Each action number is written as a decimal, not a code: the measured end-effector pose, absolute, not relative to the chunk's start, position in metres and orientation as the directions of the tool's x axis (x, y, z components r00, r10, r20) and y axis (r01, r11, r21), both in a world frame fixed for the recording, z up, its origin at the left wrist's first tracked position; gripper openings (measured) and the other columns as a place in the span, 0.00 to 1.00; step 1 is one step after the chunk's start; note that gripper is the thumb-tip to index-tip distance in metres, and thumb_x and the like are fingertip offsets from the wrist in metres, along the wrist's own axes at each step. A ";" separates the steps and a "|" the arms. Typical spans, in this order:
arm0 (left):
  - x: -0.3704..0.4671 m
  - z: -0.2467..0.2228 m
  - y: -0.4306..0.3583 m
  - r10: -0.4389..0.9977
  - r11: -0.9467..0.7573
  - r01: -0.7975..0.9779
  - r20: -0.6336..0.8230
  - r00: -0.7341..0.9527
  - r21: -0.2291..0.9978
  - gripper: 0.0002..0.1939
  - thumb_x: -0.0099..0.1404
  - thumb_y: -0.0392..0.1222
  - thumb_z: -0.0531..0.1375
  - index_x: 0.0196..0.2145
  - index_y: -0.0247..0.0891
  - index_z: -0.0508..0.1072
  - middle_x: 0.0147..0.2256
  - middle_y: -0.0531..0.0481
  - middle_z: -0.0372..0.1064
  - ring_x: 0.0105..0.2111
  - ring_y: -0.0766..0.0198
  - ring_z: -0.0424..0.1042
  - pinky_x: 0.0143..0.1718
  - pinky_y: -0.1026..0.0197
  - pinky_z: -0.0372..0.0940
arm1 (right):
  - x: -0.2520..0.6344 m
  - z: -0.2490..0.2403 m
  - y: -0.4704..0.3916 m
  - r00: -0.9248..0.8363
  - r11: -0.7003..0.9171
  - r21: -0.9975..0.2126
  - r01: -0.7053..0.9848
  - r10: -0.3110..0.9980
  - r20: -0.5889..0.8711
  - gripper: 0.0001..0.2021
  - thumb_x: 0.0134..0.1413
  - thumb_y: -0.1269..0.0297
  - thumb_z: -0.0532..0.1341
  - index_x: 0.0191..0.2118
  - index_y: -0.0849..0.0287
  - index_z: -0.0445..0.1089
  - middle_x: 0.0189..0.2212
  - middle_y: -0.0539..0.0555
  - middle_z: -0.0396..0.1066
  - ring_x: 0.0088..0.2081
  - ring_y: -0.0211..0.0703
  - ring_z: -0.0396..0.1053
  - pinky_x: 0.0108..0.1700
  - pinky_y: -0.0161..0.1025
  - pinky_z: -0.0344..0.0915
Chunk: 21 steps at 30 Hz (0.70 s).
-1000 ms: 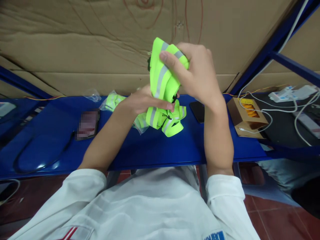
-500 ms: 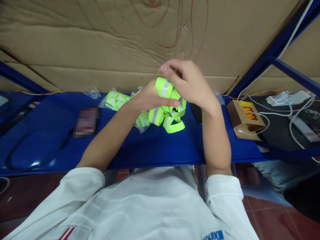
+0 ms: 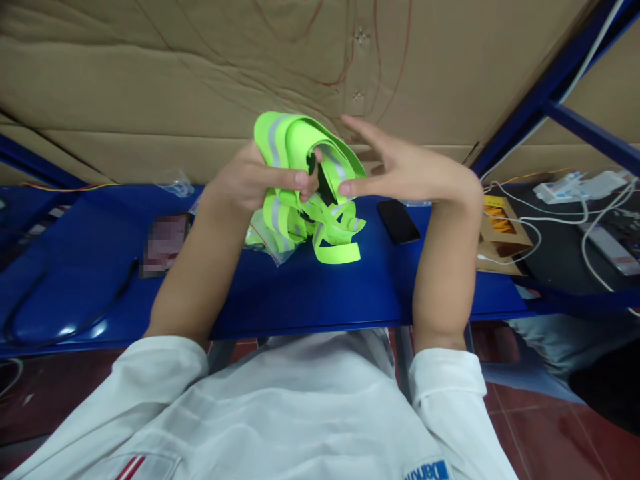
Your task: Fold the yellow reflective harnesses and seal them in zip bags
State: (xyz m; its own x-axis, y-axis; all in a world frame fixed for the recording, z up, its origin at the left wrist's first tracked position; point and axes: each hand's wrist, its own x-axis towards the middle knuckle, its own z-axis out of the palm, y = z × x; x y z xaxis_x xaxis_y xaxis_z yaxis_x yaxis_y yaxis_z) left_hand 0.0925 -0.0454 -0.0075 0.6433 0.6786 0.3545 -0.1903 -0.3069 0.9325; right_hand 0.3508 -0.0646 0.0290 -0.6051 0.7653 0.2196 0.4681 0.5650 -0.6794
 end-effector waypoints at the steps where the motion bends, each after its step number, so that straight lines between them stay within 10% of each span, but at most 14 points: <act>1: 0.093 -0.007 -0.047 0.671 -0.325 -0.178 0.359 0.649 0.929 0.24 0.53 0.59 0.79 0.40 0.44 0.80 0.26 0.53 0.74 0.30 0.62 0.68 0.35 0.55 0.69 | 0.343 0.026 -0.063 -0.593 0.541 -0.698 0.468 0.779 0.205 0.37 0.49 0.47 0.76 0.64 0.49 0.70 0.66 0.52 0.70 0.69 0.54 0.65 0.69 0.50 0.67; 5: 0.091 -0.004 -0.050 0.659 -0.375 -0.173 0.393 0.641 0.911 0.23 0.52 0.60 0.78 0.36 0.45 0.79 0.25 0.52 0.71 0.29 0.61 0.69 0.34 0.53 0.69 | 0.314 0.014 -0.049 -0.583 0.419 -0.843 0.338 0.796 0.162 0.20 0.45 0.49 0.76 0.42 0.52 0.76 0.42 0.51 0.81 0.49 0.50 0.76 0.50 0.45 0.76; 10: 0.086 -0.004 -0.044 0.708 -0.331 -0.102 0.318 0.631 0.938 0.26 0.51 0.55 0.80 0.42 0.42 0.81 0.36 0.47 0.76 0.39 0.53 0.76 0.45 0.47 0.72 | 0.320 0.015 -0.039 -0.364 0.304 -0.946 0.111 0.898 0.246 0.08 0.49 0.60 0.69 0.34 0.53 0.74 0.32 0.52 0.73 0.29 0.41 0.66 0.26 0.39 0.64; 21: 0.099 -0.016 -0.041 0.688 -0.365 -0.072 0.321 0.651 0.928 0.25 0.51 0.56 0.80 0.40 0.41 0.80 0.32 0.47 0.76 0.41 0.51 0.77 0.45 0.51 0.71 | 0.306 0.015 -0.039 -0.231 0.402 -0.909 0.111 0.900 0.369 0.13 0.50 0.48 0.62 0.37 0.50 0.69 0.38 0.54 0.76 0.45 0.54 0.76 0.48 0.52 0.77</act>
